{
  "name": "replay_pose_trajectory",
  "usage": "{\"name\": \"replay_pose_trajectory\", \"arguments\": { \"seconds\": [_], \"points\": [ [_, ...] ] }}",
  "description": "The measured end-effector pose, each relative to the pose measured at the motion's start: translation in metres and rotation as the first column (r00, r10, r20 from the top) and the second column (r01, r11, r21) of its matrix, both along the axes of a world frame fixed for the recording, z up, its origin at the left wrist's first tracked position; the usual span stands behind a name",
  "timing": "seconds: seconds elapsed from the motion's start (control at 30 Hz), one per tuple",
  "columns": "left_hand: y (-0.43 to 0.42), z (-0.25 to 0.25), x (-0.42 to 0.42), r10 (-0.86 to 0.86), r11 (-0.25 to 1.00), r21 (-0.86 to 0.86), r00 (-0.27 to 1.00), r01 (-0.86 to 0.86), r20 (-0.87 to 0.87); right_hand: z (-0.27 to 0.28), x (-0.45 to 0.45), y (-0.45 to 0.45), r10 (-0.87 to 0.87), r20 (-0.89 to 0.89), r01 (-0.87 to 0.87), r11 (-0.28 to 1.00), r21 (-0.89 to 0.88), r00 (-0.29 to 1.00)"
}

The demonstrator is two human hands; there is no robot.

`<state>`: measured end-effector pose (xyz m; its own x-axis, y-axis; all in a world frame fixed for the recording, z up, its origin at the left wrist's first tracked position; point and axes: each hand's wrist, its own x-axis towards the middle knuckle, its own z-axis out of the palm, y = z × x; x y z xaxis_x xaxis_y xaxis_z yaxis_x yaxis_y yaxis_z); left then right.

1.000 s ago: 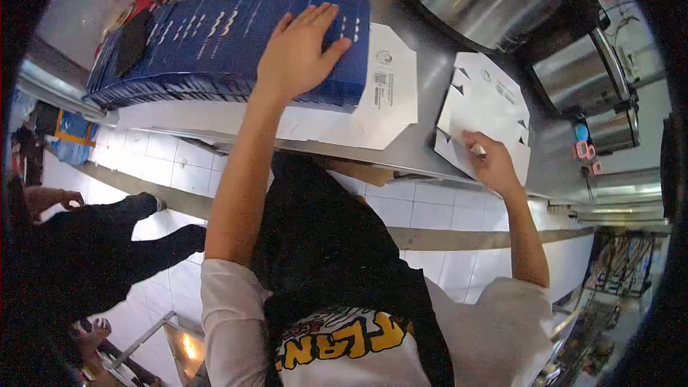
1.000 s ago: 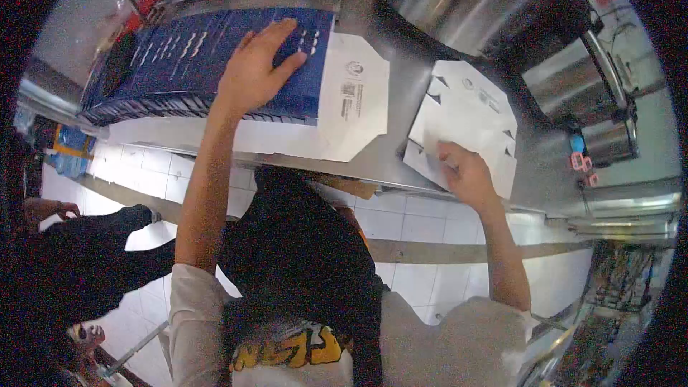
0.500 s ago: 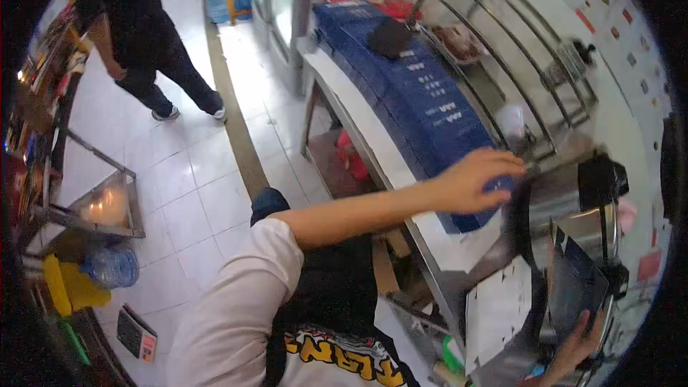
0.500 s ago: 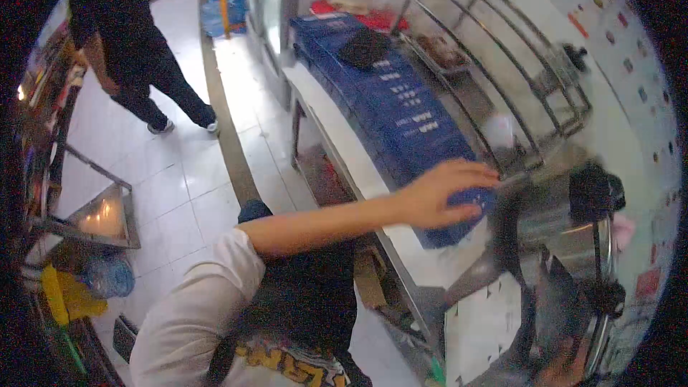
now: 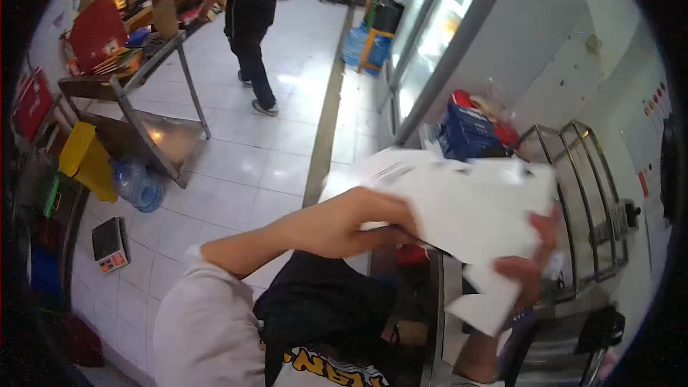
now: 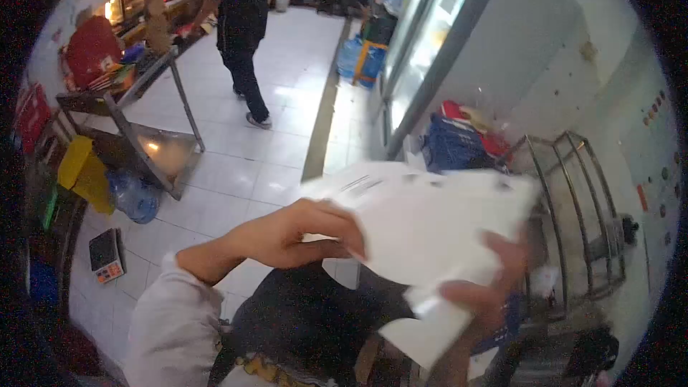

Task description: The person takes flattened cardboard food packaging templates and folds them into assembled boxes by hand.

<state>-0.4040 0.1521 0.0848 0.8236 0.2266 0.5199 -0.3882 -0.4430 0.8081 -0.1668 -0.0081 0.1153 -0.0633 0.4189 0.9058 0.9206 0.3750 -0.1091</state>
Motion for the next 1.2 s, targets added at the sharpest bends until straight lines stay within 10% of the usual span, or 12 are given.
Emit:
{"name": "replay_pose_trajectory", "arguments": {
  "seconds": [0.1, 0.27, 0.37, 0.43, 0.5, 0.7, 1.03, 1.2],
  "points": [
    [0.009, -0.089, -0.037, -0.123, 0.807, -0.582, 0.934, -0.102, -0.335, -0.071, -0.034, 0.055, 0.369, -0.415, -0.487, 0.844, -0.226, 0.832],
    [-0.047, -0.197, -0.056, 0.008, 0.135, -0.821, 0.829, -0.555, -0.559, -0.187, -0.073, 0.073, 0.287, -0.702, -0.692, 0.603, -0.396, 0.651],
    [-0.075, -0.210, -0.045, 0.029, 0.071, -0.786, 0.789, -0.614, -0.614, -0.233, -0.070, 0.067, 0.356, -0.549, -0.653, 0.465, -0.598, 0.757],
    [-0.082, -0.218, -0.032, 0.072, 0.211, -0.703, 0.728, -0.679, -0.682, -0.248, -0.064, 0.062, 0.021, -0.714, -0.570, 0.618, -0.541, 0.700],
    [-0.079, -0.215, -0.019, 0.041, 0.053, -0.687, 0.689, -0.724, -0.723, -0.252, -0.061, 0.057, -0.105, -0.739, -0.475, 0.704, -0.528, 0.665],
    [-0.078, -0.200, -0.005, 0.078, 0.251, -0.627, 0.661, -0.737, -0.746, -0.272, -0.049, 0.056, 0.237, -0.744, -0.745, 0.466, -0.478, 0.625],
    [-0.086, -0.216, -0.027, 0.113, 0.425, -0.558, 0.654, -0.712, -0.748, -0.260, -0.043, 0.055, 0.243, -0.855, -0.885, 0.030, -0.465, 0.458],
    [-0.084, -0.208, -0.034, 0.132, 0.504, -0.537, 0.675, -0.676, -0.726, -0.257, -0.049, 0.054, 0.269, -0.835, -0.875, 0.075, -0.478, 0.480]
  ]
}}
